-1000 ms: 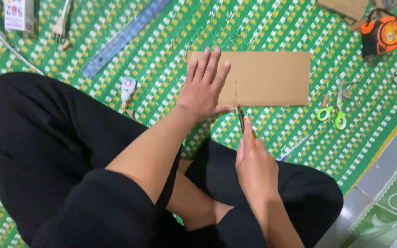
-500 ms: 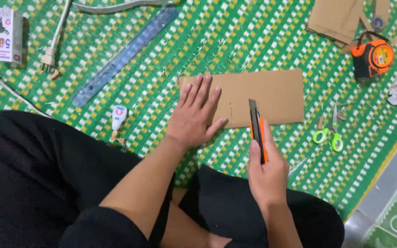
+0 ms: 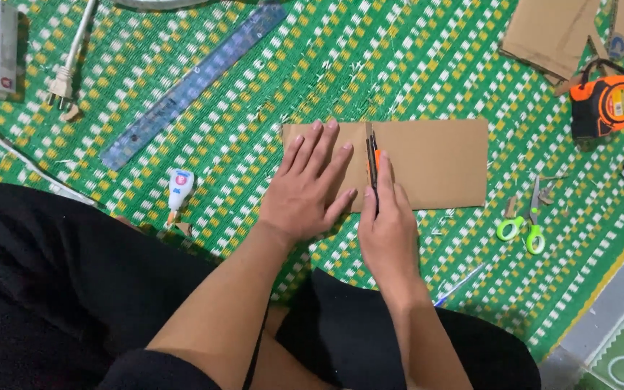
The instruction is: A person is sitting on the floor and using a utility knife to trim the edges of cardboard pieces.
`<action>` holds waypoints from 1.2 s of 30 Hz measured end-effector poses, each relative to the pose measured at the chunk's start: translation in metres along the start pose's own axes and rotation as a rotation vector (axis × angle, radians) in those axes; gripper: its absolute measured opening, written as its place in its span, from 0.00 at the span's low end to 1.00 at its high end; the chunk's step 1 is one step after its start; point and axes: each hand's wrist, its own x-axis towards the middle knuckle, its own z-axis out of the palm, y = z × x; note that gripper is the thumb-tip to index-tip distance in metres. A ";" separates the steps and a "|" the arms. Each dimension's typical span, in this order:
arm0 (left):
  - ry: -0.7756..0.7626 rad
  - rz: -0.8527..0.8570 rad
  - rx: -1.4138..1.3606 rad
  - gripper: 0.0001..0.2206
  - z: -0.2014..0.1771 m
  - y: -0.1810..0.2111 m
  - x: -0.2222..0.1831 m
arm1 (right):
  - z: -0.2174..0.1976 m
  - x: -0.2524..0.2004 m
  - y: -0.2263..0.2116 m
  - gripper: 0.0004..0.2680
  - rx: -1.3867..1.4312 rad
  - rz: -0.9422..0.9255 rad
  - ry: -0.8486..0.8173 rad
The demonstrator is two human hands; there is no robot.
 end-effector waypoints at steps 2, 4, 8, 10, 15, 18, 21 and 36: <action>-0.001 0.000 0.005 0.30 0.000 0.001 0.001 | -0.002 0.000 0.000 0.20 -0.012 -0.007 -0.001; -0.004 -0.003 0.011 0.30 -0.001 0.000 0.001 | -0.002 -0.001 0.000 0.20 -0.023 -0.013 -0.005; -0.008 -0.006 0.008 0.30 -0.001 0.001 0.000 | 0.001 -0.001 0.004 0.20 0.001 -0.026 0.002; -0.002 -0.006 0.003 0.30 -0.001 0.002 0.000 | 0.001 -0.002 0.006 0.20 -0.003 -0.040 0.013; 0.003 -0.004 0.016 0.30 -0.001 0.001 0.000 | 0.002 -0.002 0.005 0.19 -0.019 -0.064 0.024; 0.016 -0.004 0.009 0.29 0.000 0.001 0.000 | 0.001 -0.003 0.002 0.19 -0.035 -0.071 0.027; 0.029 -0.004 0.008 0.29 0.000 0.001 0.000 | 0.002 -0.002 0.004 0.19 -0.037 -0.072 0.029; 0.055 -0.004 0.013 0.29 0.003 0.002 0.001 | -0.001 0.002 0.003 0.19 -0.057 -0.058 0.018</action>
